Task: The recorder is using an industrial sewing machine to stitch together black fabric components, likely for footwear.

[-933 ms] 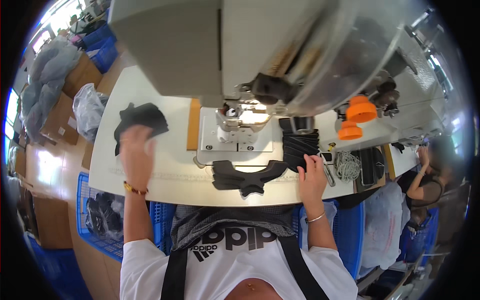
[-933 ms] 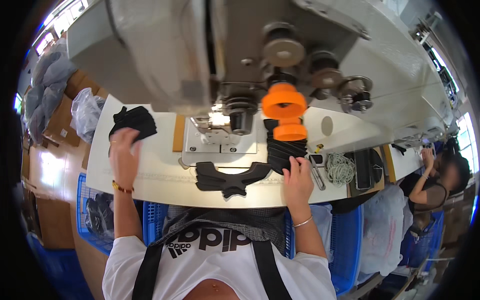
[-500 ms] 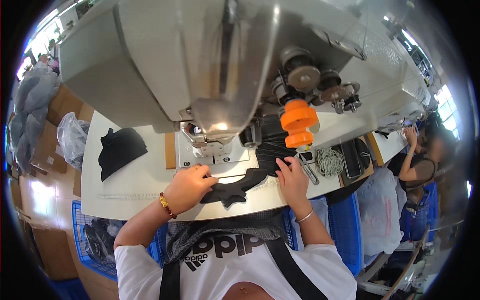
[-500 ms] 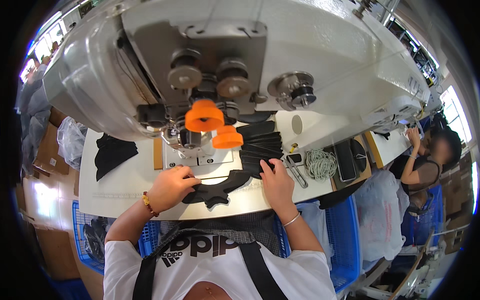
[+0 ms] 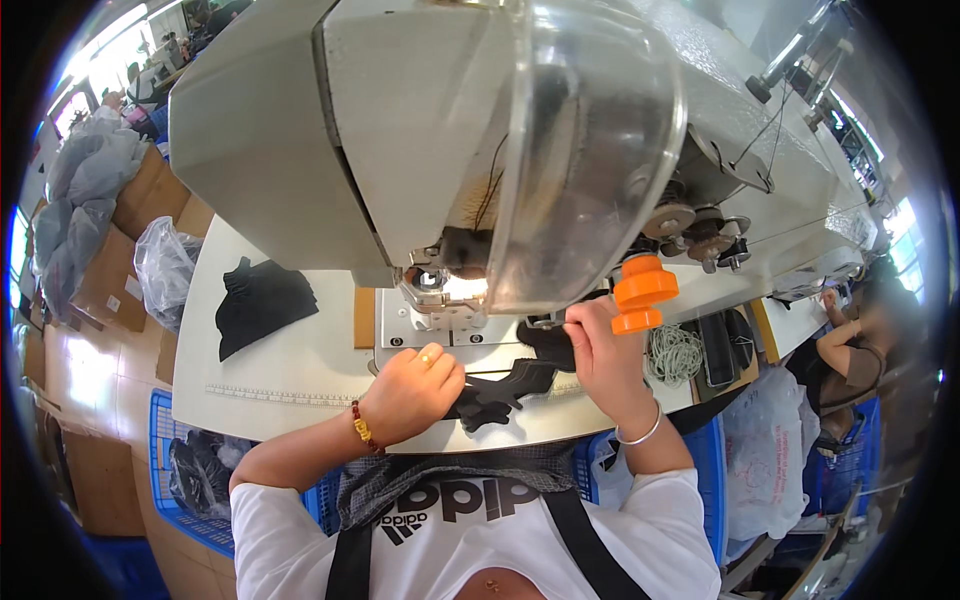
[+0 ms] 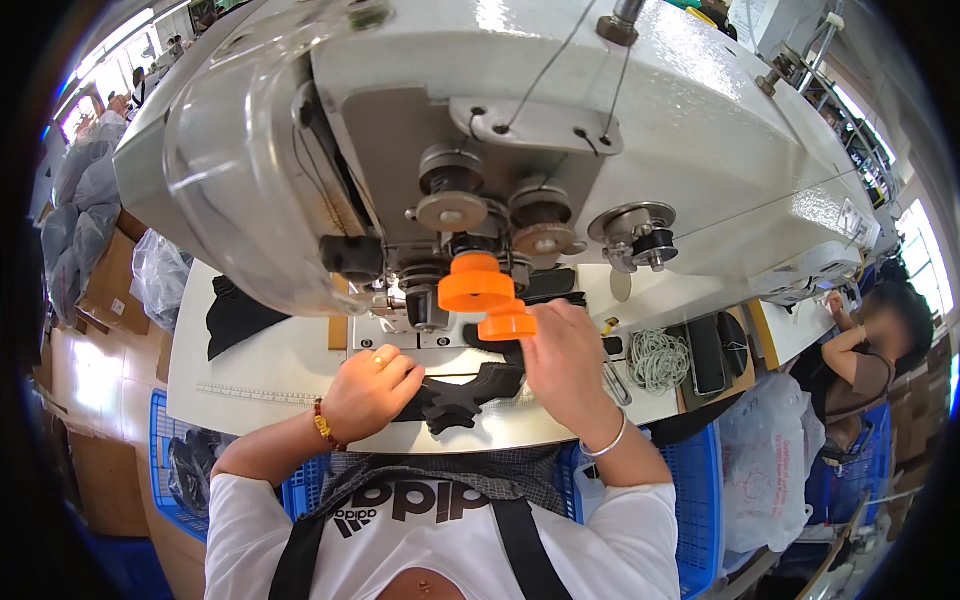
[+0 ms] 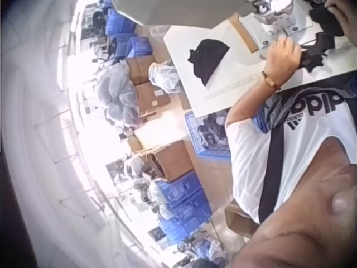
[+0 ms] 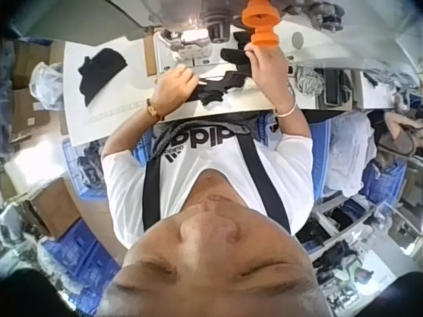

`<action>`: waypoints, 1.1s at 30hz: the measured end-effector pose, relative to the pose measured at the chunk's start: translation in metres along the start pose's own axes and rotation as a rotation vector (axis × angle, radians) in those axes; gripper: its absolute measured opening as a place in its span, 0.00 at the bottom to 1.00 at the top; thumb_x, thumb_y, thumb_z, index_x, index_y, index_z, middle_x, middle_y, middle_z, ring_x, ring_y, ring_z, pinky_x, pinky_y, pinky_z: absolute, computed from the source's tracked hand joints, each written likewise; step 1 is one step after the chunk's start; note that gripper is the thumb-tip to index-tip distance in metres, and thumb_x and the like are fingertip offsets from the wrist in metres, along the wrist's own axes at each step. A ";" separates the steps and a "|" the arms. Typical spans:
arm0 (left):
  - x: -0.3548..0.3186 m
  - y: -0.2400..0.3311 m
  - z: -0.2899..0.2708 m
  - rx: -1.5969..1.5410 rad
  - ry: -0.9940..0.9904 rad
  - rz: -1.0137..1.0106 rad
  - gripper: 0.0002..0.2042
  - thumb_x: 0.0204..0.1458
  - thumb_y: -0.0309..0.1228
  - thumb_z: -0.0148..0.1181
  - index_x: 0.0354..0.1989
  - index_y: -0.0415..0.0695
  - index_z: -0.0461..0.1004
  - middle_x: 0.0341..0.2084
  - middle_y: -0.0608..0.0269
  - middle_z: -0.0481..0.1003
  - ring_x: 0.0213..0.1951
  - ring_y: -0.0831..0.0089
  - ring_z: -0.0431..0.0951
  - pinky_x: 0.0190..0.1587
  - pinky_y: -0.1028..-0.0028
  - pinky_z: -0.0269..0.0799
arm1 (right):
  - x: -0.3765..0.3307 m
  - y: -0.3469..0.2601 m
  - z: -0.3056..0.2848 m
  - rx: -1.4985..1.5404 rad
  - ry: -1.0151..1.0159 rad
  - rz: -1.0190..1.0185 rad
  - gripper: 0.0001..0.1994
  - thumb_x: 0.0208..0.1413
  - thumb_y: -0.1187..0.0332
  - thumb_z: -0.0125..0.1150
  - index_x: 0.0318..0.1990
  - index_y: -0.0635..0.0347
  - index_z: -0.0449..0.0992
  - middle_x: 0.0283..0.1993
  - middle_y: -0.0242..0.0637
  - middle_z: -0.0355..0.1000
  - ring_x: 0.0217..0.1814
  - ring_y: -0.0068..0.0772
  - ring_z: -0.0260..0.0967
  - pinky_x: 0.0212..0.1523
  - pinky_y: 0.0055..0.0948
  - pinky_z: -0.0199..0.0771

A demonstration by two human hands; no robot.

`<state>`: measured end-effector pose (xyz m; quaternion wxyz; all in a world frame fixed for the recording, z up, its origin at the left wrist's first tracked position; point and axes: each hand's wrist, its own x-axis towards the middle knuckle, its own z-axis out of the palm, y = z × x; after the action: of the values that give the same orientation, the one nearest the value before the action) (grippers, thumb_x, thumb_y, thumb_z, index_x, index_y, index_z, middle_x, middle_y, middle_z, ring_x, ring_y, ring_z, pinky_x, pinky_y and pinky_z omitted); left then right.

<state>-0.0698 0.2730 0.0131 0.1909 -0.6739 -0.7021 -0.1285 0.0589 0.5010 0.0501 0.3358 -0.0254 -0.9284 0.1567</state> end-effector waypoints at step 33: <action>0.007 -0.037 -0.036 -0.353 0.149 -0.349 0.32 0.37 0.32 0.73 0.53 0.35 0.67 0.45 0.50 0.75 0.51 0.62 0.75 0.50 0.68 0.72 | 0.052 -0.006 0.005 -0.022 -0.288 -0.364 0.07 0.48 0.70 0.61 0.35 0.58 0.75 0.29 0.36 0.72 0.29 0.40 0.69 0.30 0.36 0.68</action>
<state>-0.1028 0.2614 0.0513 0.0961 -0.5542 -0.7584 -0.3293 0.0163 0.5014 0.0803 0.2221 0.1617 -0.9577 0.0855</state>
